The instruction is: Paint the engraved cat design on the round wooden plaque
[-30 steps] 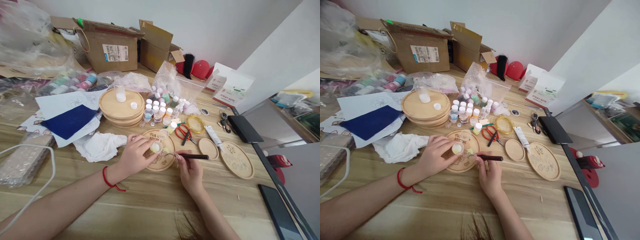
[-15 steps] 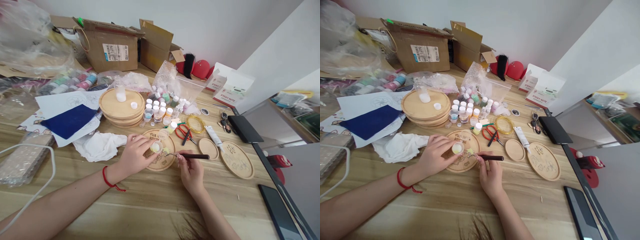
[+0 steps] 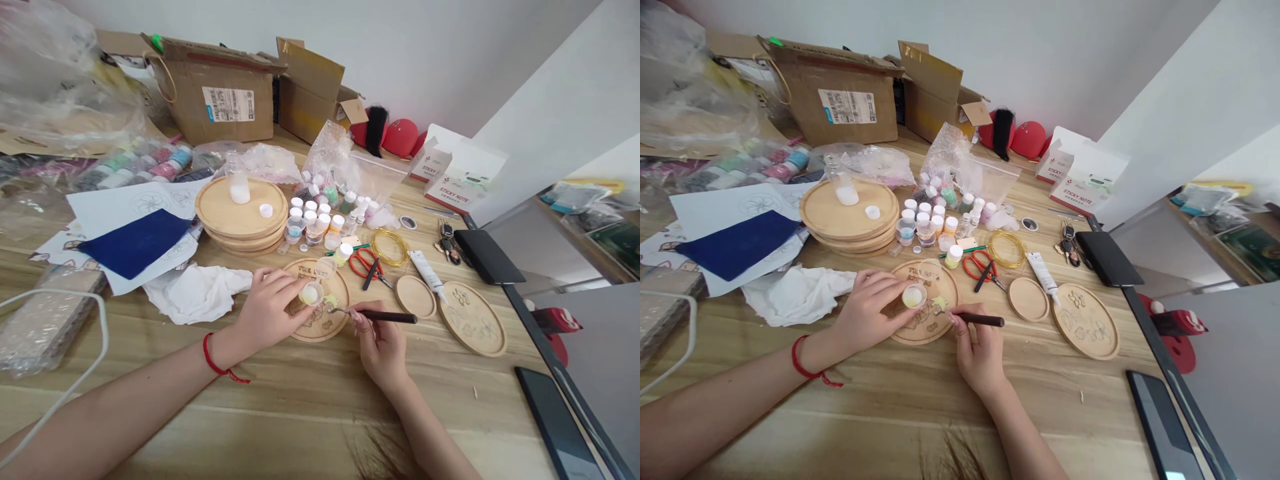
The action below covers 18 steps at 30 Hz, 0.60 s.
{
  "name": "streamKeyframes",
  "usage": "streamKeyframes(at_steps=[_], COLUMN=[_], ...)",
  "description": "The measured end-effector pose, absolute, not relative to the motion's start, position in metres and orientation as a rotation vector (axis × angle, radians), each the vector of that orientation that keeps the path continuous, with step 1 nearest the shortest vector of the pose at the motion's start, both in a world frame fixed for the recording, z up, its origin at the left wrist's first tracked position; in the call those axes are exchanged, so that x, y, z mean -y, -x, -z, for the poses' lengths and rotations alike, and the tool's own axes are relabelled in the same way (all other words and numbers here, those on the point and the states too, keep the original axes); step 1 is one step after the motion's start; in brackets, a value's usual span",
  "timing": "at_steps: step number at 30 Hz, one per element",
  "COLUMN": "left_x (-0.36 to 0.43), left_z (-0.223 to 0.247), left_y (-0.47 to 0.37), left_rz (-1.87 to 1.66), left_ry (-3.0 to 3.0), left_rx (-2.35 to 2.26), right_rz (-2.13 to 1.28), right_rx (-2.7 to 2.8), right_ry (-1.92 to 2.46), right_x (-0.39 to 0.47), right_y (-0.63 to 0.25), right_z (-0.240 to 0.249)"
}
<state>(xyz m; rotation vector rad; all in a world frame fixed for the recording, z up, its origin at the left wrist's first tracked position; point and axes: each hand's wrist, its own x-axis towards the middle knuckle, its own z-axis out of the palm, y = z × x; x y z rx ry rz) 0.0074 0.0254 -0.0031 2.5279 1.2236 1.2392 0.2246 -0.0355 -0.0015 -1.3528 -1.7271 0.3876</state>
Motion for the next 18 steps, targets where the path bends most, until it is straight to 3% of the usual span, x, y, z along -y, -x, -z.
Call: streamKeyframes(at_steps=[6, 18], left_x=[-0.025, -0.0245], left_z=[0.0014, 0.0002], left_y=[-0.0072, -0.0077], left_rz=[-1.219, -1.209], left_ry=[-2.531, -2.517], left_rx=[-1.23, -1.244], right_rz=[-0.368, -0.351], right_rx=[1.834, 1.726], right_ry=[1.221, 1.36], right_x=[0.0363, 0.0349], right_y=[-0.2257, -0.2237], right_z=[-0.0042, -0.0008])
